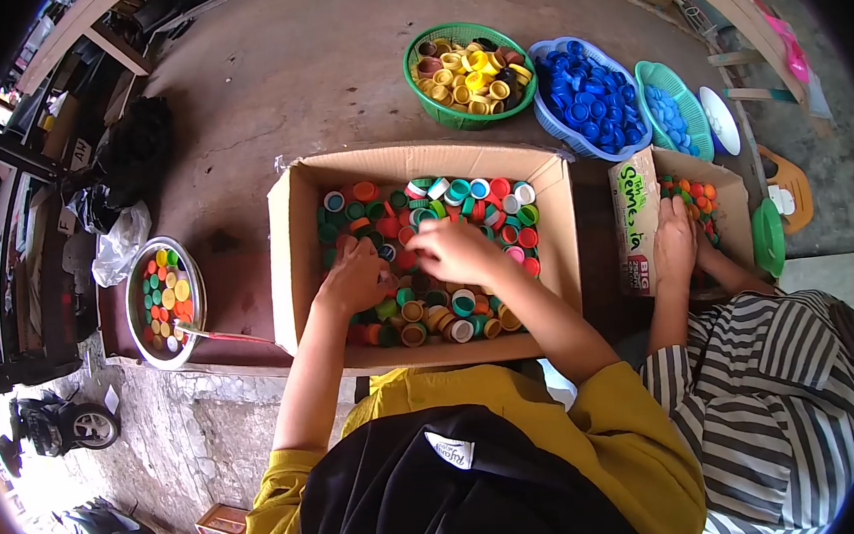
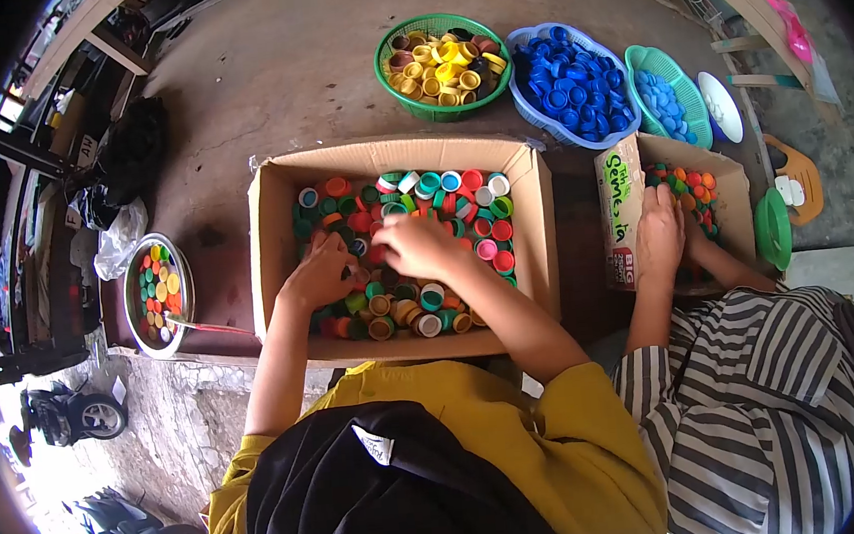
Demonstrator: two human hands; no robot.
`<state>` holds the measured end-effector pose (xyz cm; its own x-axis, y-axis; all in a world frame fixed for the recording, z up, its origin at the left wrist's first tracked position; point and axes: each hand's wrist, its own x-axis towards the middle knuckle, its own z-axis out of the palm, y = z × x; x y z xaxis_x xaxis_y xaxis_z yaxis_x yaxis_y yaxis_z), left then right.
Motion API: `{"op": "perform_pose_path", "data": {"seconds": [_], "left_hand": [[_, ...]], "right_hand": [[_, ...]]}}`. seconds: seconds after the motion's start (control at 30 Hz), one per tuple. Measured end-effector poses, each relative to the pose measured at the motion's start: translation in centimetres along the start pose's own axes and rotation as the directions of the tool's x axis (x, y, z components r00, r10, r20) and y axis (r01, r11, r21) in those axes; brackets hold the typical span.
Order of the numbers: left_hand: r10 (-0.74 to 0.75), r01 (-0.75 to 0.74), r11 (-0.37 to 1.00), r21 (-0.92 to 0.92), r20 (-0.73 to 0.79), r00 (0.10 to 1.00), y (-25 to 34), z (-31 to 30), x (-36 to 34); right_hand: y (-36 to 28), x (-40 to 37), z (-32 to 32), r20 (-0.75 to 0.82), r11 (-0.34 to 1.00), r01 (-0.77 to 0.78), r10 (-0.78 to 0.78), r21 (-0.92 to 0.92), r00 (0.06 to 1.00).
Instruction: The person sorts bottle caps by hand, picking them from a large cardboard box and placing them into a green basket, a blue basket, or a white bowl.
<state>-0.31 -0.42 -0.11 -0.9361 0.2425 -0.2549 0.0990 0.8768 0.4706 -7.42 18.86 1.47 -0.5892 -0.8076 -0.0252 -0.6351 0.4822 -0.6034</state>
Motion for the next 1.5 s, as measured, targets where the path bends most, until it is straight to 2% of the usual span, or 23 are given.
{"op": "perform_pose_path", "data": {"seconds": [0.07,0.13,0.2,0.3,0.4,0.43,0.53,0.63,0.77,0.87,0.9,0.97,1.03,1.1,1.13,1.2,1.27,1.37,1.47,1.5], "left_hand": [[0.007,-0.007,1.0,-0.012,-0.017,1.0,-0.2,0.1,-0.1],[0.0,0.0,1.0,-0.003,0.01,1.0,0.0,-0.5,-0.4],[-0.021,0.022,0.999,-0.041,0.023,1.0,-0.4,-0.5,-0.5],[-0.027,0.029,0.997,-0.076,0.031,0.999,-1.4,-0.3,-0.5],[0.014,-0.009,0.992,-0.125,0.042,0.999,-1.4,-0.9,-0.7],[0.033,-0.025,0.989,-0.145,0.047,0.998,-1.3,-1.3,-0.8],[0.062,-0.08,0.959,-0.27,-0.073,0.995,-1.2,-1.1,0.0],[0.046,-0.168,0.927,-0.337,-0.341,0.939,-1.2,-1.6,0.4],[-0.133,-0.04,0.921,-0.388,-0.408,0.903,-0.4,-2.8,0.3],[-0.121,-0.084,0.911,-0.403,-0.457,0.881,-1.0,-2.3,0.8],[-0.112,-0.086,0.912,-0.401,-0.446,0.888,-0.9,-2.4,0.8],[-0.094,-0.093,0.911,-0.401,-0.424,0.901,-0.4,-2.7,0.8],[-0.114,-0.071,0.928,-0.365,-0.46,0.88,-0.8,-2.3,1.1],[-0.138,-0.052,0.936,-0.347,-0.498,0.856,-1.0,-2.4,1.2],[-0.152,-0.046,0.936,-0.349,-0.517,0.843,-0.9,-2.5,1.2],[-0.16,-0.053,0.934,-0.354,-0.544,0.824,-1.0,-2.6,1.3],[-0.154,-0.073,0.929,-0.362,-0.558,0.815,-1.3,-2.1,1.4],[-0.197,-0.062,0.905,-0.421,-0.544,0.816,-1.2,-1.8,1.3],[-0.194,-0.065,0.903,-0.424,-0.539,0.82,-1.9,-1.7,1.3],[-0.084,-0.107,0.944,-0.312,-0.542,0.836,-2.1,-1.7,1.4]], "right_hand": [[0.5,0.4,2.8,0.109,0.989,0.052,-0.037,-0.136,0.993],[-0.1,0.8,4.5,0.064,0.992,0.006,0.002,-0.124,0.998],[-0.9,0.8,4.8,0.163,0.989,-0.102,0.119,-0.111,0.979],[-1.0,0.9,5.8,0.089,0.991,-0.131,0.134,-0.041,0.987],[-0.5,1.0,7.0,-0.043,0.997,-0.048,0.051,0.061,0.998],[-0.5,1.0,6.9,-0.033,0.995,-0.07,0.072,0.065,0.997],[0.0,1.3,6.1,-0.026,0.995,-0.093,0.095,0.044,0.995],[0.3,1.0,4.0,-0.056,0.999,-0.034,0.034,-0.003,0.998],[1.7,0.8,2.3,-0.067,0.993,0.037,-0.03,0.111,0.997],[1.6,1.1,-0.2,-0.119,0.977,0.054,-0.03,0.207,0.992],[1.1,1.4,-1.9,-0.119,0.972,0.005,0.023,0.237,0.993],[2.8,2.5,-3.7,-0.303,0.962,-0.044,0.128,0.269,0.944],[3.7,4.1,-7.5,-0.528,0.986,-0.047,0.126,0.16,0.84],[4.8,5.7,-11.2,-0.623,0.981,-0.192,0.152,0.004,0.767],[6.1,6.8,-12.6,-0.671,0.977,-0.198,0.096,-0.078,0.735],[7.9,8.6,-14.8,-0.65,0.919,-0.379,0.224,-0.106,0.726],[8.2,9.6,-16.5,-0.56,0.839,-0.521,0.36,-0.156,0.746],[8.4,10.7,-16.9,-0.502,0.743,-0.632,0.469,-0.221,0.727],[8.1,9.9,-14.3,-0.635,0.803,-0.492,0.192,-0.337,0.748],[7.1,9.3,-13.5,-0.626,0.89,-0.34,0.082,-0.304,0.775]]}}
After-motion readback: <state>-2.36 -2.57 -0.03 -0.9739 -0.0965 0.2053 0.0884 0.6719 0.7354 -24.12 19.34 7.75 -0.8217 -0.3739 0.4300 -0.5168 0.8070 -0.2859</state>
